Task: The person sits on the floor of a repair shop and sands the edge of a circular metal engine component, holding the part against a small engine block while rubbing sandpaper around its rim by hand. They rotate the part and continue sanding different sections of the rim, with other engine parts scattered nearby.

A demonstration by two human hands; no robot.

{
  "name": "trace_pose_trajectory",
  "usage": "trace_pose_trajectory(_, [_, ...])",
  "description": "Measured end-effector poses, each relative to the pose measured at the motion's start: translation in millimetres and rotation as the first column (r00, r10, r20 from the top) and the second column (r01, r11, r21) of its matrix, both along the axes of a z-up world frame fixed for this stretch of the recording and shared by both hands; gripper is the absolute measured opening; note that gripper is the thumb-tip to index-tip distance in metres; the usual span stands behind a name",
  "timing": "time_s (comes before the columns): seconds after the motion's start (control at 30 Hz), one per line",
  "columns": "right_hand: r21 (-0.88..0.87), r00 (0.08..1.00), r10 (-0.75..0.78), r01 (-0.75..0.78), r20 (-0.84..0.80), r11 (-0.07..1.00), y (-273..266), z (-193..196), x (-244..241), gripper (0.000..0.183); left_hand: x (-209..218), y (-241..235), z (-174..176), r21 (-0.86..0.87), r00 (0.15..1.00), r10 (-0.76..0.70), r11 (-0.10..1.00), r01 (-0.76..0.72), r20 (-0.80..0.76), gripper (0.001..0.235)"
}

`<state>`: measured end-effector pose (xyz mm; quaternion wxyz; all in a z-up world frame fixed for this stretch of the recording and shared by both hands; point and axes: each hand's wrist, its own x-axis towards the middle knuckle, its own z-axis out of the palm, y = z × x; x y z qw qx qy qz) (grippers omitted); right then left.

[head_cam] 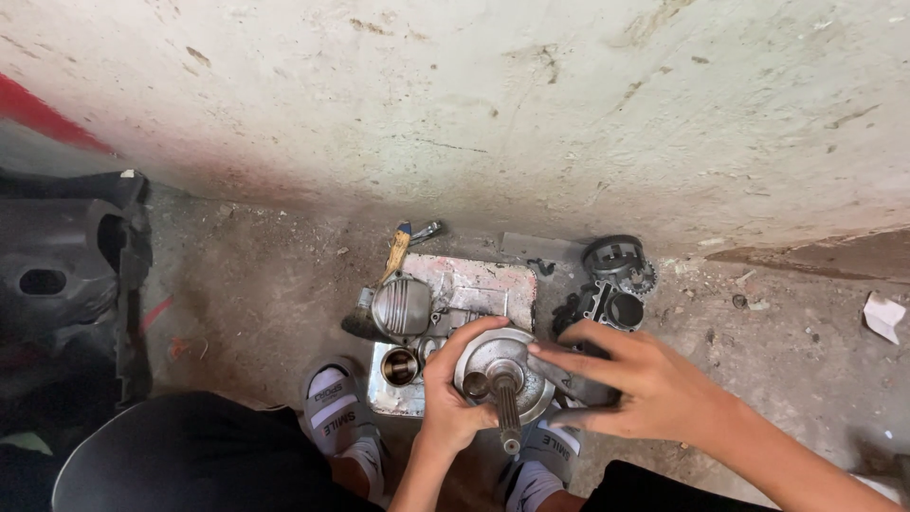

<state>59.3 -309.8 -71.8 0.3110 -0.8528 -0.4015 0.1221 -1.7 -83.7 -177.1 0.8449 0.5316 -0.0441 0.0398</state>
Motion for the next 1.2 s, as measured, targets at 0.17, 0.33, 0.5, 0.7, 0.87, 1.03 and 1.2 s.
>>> trace_pose_trajectory(0.17, [-0.073, 0.943, 0.190, -0.177, 0.272, 0.981, -2.4, -5.2, -0.1, 0.065, -0.1, 1.5, 0.2, 0.009, 1.000, -0.015, 1.000, 0.015, 0.001, 0.112])
trace_pose_trajectory(0.33, [-0.137, 0.963, 0.151, -0.122, 0.225, 0.983, -0.4, 6.8, -2.5, 0.061, -0.6, 0.3, 0.3, 0.004, 1.000, -0.011, 1.000, 0.011, -0.007, 0.113])
trace_pose_trajectory(0.5, [-0.100, 0.897, 0.315, -0.299, 0.309, 0.949, -2.9, 1.6, -8.3, 0.056, -0.1, 0.1, -4.8, 0.021, 1.000, 0.005, 1.000, -0.005, 0.012, 0.114])
trace_pose_trajectory(0.7, [-0.110, 0.877, 0.345, -0.327, 0.333, 0.939, -1.0, 2.5, -7.9, 0.062, -0.3, -0.5, -4.7, 0.046, 1.000, 0.015, 0.999, -0.016, 0.014, 0.114])
trace_pose_trajectory(0.87, [-0.136, 0.892, 0.291, -0.259, 0.346, 0.956, 5.4, 15.1, -6.0, 0.064, 0.8, -1.7, -4.1, 0.041, 1.000, 0.021, 0.999, -0.022, 0.003, 0.110])
trace_pose_trajectory(1.03, [-0.012, 0.915, 0.287, -0.296, 0.285, 0.955, 5.3, 15.3, -8.7, 0.050, 1.2, -2.0, -5.2, 0.051, 1.000, 0.022, 0.998, -0.023, 0.014, 0.109])
trace_pose_trajectory(1.2, [-0.104, 0.914, 0.247, -0.225, 0.322, 0.969, -8.9, 0.5, -0.9, 0.051, 0.8, -1.9, -4.5, 0.017, 1.000, 0.014, 1.000, -0.014, -0.003, 0.112])
